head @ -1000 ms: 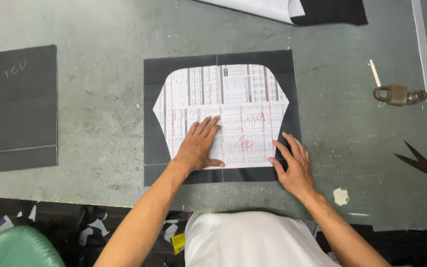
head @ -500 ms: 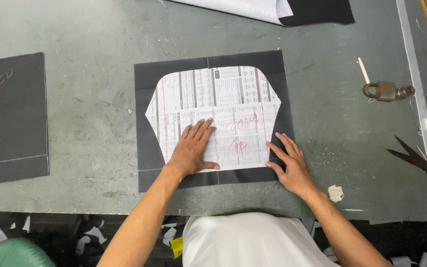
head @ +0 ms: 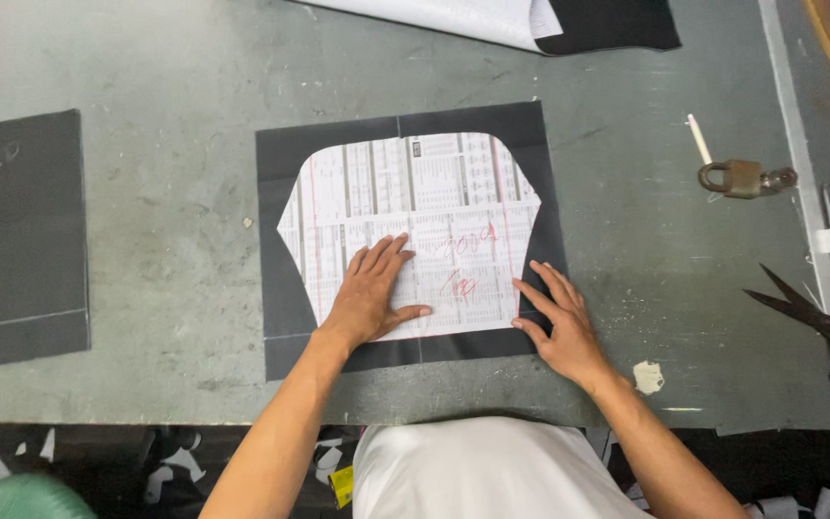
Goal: The person places a paper template on a black sheet with a red Mitsubishi logo, then uses a ruler and white marker to draw straight lines across the sheet. The person repositions the template and secures it with a padlock before continuing to mark the material.
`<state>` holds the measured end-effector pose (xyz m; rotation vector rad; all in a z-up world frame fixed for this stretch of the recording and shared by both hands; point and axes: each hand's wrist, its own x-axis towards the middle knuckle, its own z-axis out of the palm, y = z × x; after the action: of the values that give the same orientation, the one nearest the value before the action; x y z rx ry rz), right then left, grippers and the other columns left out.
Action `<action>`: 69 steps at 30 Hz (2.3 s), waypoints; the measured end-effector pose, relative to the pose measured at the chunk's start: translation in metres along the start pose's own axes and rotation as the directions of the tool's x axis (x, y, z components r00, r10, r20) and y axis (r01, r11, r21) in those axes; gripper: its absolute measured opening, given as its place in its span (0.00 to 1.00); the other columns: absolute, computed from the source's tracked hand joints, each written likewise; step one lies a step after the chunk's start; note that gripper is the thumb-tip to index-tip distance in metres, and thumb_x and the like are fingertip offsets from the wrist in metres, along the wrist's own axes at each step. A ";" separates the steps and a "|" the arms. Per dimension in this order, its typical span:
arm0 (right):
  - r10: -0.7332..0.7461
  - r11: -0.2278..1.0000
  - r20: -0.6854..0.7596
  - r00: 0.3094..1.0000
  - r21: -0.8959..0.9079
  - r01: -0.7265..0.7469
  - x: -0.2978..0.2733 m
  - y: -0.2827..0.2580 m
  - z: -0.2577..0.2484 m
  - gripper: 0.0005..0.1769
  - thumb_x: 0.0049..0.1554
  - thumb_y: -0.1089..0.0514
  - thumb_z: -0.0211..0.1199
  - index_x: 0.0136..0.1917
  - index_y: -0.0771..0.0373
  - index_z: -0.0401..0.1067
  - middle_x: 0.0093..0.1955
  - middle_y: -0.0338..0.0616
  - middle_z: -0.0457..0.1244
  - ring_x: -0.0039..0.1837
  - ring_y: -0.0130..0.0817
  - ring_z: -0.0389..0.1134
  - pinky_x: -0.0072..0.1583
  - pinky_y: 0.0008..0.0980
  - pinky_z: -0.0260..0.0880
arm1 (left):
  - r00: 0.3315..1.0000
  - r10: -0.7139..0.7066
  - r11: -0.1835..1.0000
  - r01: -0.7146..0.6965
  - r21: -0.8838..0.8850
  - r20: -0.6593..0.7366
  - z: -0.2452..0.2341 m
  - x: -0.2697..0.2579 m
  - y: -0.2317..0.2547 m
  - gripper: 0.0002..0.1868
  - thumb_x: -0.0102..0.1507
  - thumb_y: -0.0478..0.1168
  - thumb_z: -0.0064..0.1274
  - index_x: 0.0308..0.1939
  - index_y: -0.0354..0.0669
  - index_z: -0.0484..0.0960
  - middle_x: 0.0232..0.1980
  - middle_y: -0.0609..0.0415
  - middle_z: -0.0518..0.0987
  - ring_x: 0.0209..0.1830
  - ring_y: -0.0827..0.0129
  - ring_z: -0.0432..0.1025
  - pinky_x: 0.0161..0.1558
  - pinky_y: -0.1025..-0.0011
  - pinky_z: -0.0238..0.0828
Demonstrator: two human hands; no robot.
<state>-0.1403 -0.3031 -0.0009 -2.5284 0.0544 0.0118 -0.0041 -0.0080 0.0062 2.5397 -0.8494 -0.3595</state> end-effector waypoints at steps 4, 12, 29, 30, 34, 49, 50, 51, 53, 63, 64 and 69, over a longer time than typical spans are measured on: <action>-0.042 0.999 -0.031 0.999 -0.007 0.041 0.000 -0.004 -0.004 0.34 0.53 0.54 0.70 0.72 0.49 0.68 0.83 0.42 0.47 0.84 0.47 0.43 0.78 0.49 0.45 | 0.984 0.088 0.996 -0.091 -0.013 -0.154 0.009 -0.007 0.000 0.48 0.54 0.65 0.64 0.68 0.39 0.68 0.79 0.47 0.56 0.81 0.53 0.46 0.77 0.49 0.39; -0.003 0.994 -0.090 0.996 0.111 0.013 -0.006 0.017 -0.034 0.25 0.56 0.57 0.66 0.67 0.53 0.73 0.80 0.41 0.52 0.81 0.43 0.49 0.77 0.42 0.52 | 0.940 0.121 0.988 -0.146 -0.057 -0.319 0.016 -0.007 0.013 0.45 0.53 0.57 0.65 0.65 0.32 0.69 0.78 0.44 0.59 0.79 0.48 0.49 0.75 0.46 0.39; 0.341 0.803 -0.526 0.779 -0.269 -0.532 -0.117 0.280 -0.179 0.37 0.51 0.42 0.71 0.70 0.58 0.72 0.73 0.51 0.59 0.72 0.52 0.59 0.69 0.51 0.60 | 0.990 -0.038 0.999 0.038 -0.002 -0.136 0.050 0.018 -0.022 0.49 0.50 0.62 0.67 0.68 0.41 0.69 0.77 0.43 0.58 0.81 0.50 0.45 0.76 0.43 0.32; 0.345 0.796 -0.532 0.773 -0.271 -0.542 -0.120 0.279 -0.177 0.34 0.52 0.43 0.70 0.69 0.56 0.73 0.72 0.48 0.60 0.71 0.49 0.60 0.69 0.49 0.61 | 0.987 -0.009 0.999 0.015 0.038 -0.158 0.052 0.020 -0.021 0.51 0.50 0.63 0.66 0.69 0.41 0.67 0.77 0.41 0.57 0.80 0.48 0.44 0.75 0.42 0.31; 0.334 0.802 -0.551 0.765 -0.261 -0.538 -0.126 0.262 -0.169 0.24 0.55 0.49 0.67 0.64 0.53 0.77 0.66 0.41 0.64 0.67 0.43 0.64 0.69 0.44 0.65 | 0.963 0.134 0.987 -0.110 0.115 -0.232 0.066 0.014 -0.010 0.55 0.49 0.67 0.63 0.71 0.41 0.62 0.78 0.36 0.53 0.79 0.43 0.42 0.72 0.37 0.27; 0.404 0.726 -0.678 0.614 -0.172 -0.666 -0.096 0.263 -0.175 0.28 0.58 0.45 0.68 0.66 0.62 0.74 0.63 0.56 0.64 0.65 0.56 0.63 0.65 0.50 0.64 | 0.962 0.161 0.982 -0.133 0.137 -0.221 0.150 -0.001 0.018 0.53 0.53 0.72 0.58 0.73 0.48 0.61 0.79 0.38 0.50 0.82 0.45 0.38 0.70 0.32 0.19; 0.416 0.683 -0.690 0.593 -0.193 -0.704 -0.098 0.271 -0.175 0.32 0.57 0.44 0.70 0.67 0.65 0.73 0.64 0.59 0.64 0.65 0.57 0.62 0.64 0.51 0.64 | 0.971 0.145 0.984 -0.121 0.132 -0.192 0.145 -0.001 0.019 0.52 0.54 0.70 0.58 0.75 0.49 0.61 0.81 0.38 0.49 0.82 0.45 0.37 0.69 0.34 0.19; 0.437 0.678 -0.675 0.595 -0.187 -0.711 -0.099 0.278 -0.176 0.27 0.58 0.46 0.68 0.66 0.62 0.74 0.65 0.56 0.65 0.67 0.56 0.63 0.65 0.50 0.65 | 0.964 0.158 0.983 -0.133 0.127 -0.212 0.141 0.002 0.022 0.50 0.55 0.68 0.58 0.73 0.48 0.62 0.80 0.39 0.50 0.82 0.46 0.38 0.70 0.34 0.20; 0.483 0.665 -0.638 0.600 -0.178 -0.725 -0.111 0.288 -0.170 0.18 0.62 0.51 0.64 0.64 0.55 0.77 0.65 0.51 0.66 0.70 0.52 0.65 0.67 0.49 0.67 | 0.953 0.177 0.981 -0.153 0.116 -0.245 0.131 0.000 0.031 0.45 0.56 0.63 0.57 0.71 0.47 0.63 0.80 0.41 0.52 0.82 0.48 0.39 0.70 0.35 0.22; 0.887 0.306 -0.345 0.306 -0.058 -0.950 -0.249 0.298 -0.177 0.32 0.57 0.51 0.73 0.72 0.58 0.71 0.59 0.52 0.71 0.60 0.46 0.74 0.62 0.48 0.76 | 0.924 0.157 0.986 -0.164 0.010 -0.349 0.055 0.009 0.049 0.30 0.62 0.46 0.54 0.68 0.44 0.71 0.77 0.44 0.60 0.79 0.53 0.51 0.74 0.41 0.36; 0.907 0.245 -0.349 0.237 -0.021 -0.969 -0.269 0.289 -0.173 0.30 0.57 0.51 0.72 0.70 0.58 0.70 0.58 0.52 0.70 0.59 0.46 0.73 0.61 0.48 0.75 | 0.923 0.156 0.987 -0.163 0.012 -0.351 0.046 0.013 0.042 0.29 0.62 0.45 0.54 0.67 0.45 0.71 0.78 0.44 0.60 0.79 0.53 0.52 0.75 0.42 0.37; 0.931 0.070 -0.362 0.036 0.080 -0.994 -0.295 0.270 -0.178 0.22 0.60 0.50 0.72 0.62 0.61 0.70 0.51 0.49 0.67 0.53 0.42 0.69 0.57 0.44 0.71 | 0.910 0.231 0.971 -0.192 0.143 -0.344 0.002 0.048 0.009 0.30 0.60 0.39 0.55 0.67 0.52 0.72 0.77 0.45 0.61 0.77 0.53 0.55 0.74 0.42 0.43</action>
<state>-0.4467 -0.6157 -0.0045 -2.0383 2.0691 0.1593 0.0283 -0.0444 0.0039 2.4626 -1.0049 0.2196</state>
